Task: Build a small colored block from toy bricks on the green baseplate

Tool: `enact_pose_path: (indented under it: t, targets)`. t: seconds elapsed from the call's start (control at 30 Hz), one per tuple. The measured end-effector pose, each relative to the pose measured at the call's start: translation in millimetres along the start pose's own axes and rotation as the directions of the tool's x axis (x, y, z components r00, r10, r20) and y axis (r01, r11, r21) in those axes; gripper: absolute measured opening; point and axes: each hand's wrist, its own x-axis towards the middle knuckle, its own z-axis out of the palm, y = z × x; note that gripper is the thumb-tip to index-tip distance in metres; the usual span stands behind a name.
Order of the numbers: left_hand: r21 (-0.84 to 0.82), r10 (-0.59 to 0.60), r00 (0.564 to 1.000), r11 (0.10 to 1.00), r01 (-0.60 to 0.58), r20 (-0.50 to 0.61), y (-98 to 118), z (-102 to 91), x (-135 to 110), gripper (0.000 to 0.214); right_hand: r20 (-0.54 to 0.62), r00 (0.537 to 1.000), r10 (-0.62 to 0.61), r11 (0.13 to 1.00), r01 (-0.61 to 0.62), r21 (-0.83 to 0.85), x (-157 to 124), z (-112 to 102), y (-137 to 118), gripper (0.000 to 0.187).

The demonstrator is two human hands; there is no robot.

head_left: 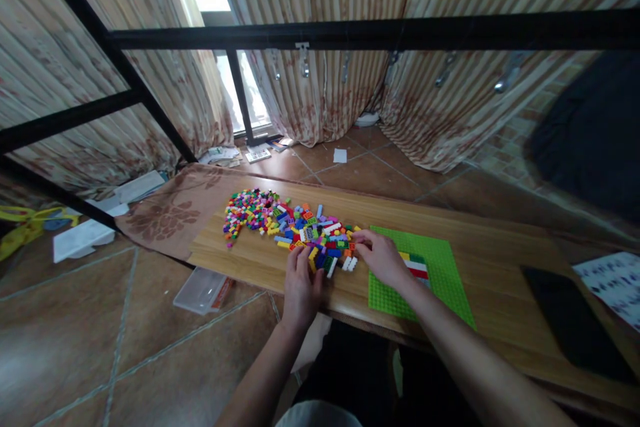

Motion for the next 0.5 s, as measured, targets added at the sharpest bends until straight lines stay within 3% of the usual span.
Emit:
enact_pose_path:
  t: [0.13, 0.3, 0.5]
  targets:
    - [-0.016, 0.027, 0.998, 0.999, -0.028, -0.051, -1.8, 3.1, -5.0, 0.045, -0.112, 0.993, -0.035, 0.997, 0.043, 0.07, -20.6, 6.1, 4.0, 0.021]
    - [-0.042, 0.096, 0.994, 0.994, -0.098, -0.046, -0.3, 4.3, -13.1, 0.047, -0.121, 0.991, -0.059, 0.995, 0.068, 0.071, -43.5, 17.6, 0.8, 0.021]
    - [-0.094, 0.164, 0.986, 0.982, -0.162, 0.012, 2.2, 11.1, -15.9, 0.049, -0.137, 0.987, -0.084, 0.988, 0.101, 0.117, -44.7, 29.7, -12.2, 0.026]
